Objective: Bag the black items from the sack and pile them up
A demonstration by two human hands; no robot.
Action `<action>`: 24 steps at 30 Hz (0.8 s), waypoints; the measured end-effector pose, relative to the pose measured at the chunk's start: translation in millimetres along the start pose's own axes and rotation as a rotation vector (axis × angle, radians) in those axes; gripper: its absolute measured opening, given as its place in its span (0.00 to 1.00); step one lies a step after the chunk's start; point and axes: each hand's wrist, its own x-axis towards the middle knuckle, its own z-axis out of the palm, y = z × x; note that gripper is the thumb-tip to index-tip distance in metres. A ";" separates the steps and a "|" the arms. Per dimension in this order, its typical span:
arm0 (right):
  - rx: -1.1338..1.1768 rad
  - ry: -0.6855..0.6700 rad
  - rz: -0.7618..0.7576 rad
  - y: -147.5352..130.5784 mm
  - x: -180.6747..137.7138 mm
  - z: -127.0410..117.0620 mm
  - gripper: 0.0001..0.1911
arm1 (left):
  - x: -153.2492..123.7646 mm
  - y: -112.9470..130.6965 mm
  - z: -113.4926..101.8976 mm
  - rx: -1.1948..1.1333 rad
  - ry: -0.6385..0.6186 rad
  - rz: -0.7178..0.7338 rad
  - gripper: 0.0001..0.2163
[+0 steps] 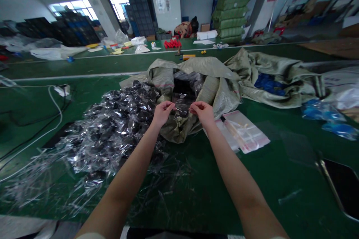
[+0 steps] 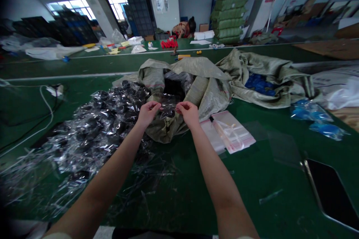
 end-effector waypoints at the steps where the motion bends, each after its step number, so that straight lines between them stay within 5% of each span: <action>1: 0.002 -0.002 -0.003 1.4 0.5 -0.5 0.17 | -0.3 -1.6 0.4 -0.029 -0.006 -0.019 0.11; 17: -0.042 -0.050 -0.039 10.9 0.1 -2.6 0.13 | -5.6 -12.2 0.7 -0.364 -0.145 -0.170 0.16; 24: -0.038 0.032 -0.017 7.8 -0.2 -0.9 0.13 | -10.9 -1.5 -3.3 -0.238 -0.293 -0.227 0.26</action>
